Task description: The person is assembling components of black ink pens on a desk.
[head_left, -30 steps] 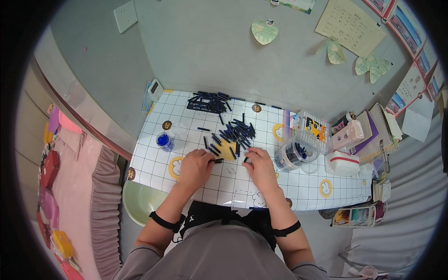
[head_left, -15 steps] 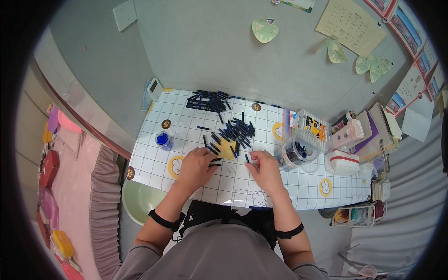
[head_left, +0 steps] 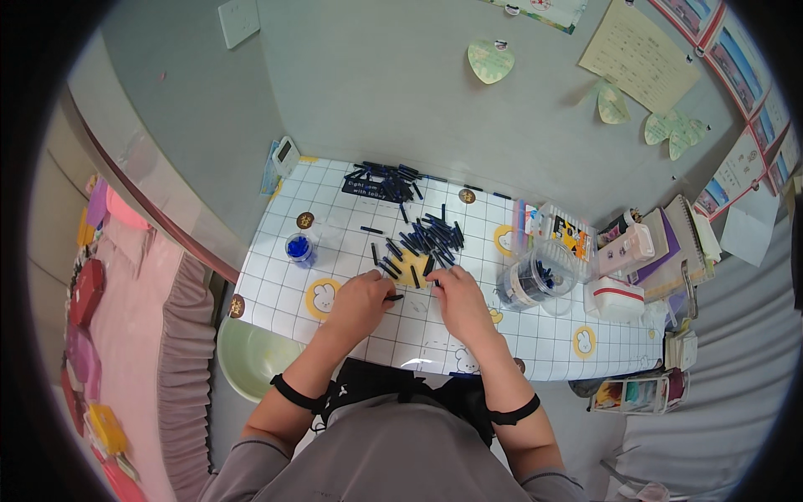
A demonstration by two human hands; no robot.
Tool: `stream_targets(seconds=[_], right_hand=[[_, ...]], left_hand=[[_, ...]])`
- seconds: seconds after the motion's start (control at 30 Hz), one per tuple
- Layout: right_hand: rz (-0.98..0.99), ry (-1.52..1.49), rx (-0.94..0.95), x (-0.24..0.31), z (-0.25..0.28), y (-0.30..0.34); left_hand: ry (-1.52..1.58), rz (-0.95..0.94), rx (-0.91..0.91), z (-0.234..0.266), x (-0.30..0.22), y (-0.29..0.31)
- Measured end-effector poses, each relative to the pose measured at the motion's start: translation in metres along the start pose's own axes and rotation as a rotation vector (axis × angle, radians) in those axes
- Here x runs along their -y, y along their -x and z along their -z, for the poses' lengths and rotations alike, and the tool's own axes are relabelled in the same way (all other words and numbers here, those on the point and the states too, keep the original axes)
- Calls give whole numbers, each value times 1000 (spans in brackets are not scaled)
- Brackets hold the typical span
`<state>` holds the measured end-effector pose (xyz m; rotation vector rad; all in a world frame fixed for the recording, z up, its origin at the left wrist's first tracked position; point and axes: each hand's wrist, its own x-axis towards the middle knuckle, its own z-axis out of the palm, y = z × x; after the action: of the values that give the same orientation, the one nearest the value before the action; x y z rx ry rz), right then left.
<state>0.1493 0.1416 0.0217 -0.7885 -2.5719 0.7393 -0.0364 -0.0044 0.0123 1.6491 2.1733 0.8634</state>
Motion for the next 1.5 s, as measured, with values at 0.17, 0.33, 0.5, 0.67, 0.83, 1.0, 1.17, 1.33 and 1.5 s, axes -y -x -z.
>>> stream_targets(seconds=[0.17, 0.33, 0.5, 0.67, 0.83, 1.0, 1.17, 1.33, 1.5], right_hand=[[-8, -215, -174, 10, -3, -19], [12, -187, -249, 12, -33, -32], [-34, 16, -133, 25, -47, -29], [-63, 148, -106, 36, -47, -32], [-106, 300, -19, 38, -46, -39], [-43, 343, -26, 31, -40, -38], [-31, 155, -128, 16, -20, -17], [-91, -256, -177, -9, -1, 10], [-152, -676, -228, -27, -18, 30]], left_hand=[[30, -15, -24, -2, 2, 2], [14, -19, -37, -3, 4, 4], [-119, -20, -112, 1, 8, 7], [-166, -30, -168, 3, 14, 8], [-139, -27, -162, -1, 17, 7], [-84, -61, -205, -7, 19, -2], [-45, -97, -183, -10, 13, -17], [304, -45, -152, -14, -13, -22], [705, 77, -134, -43, -31, -13]])
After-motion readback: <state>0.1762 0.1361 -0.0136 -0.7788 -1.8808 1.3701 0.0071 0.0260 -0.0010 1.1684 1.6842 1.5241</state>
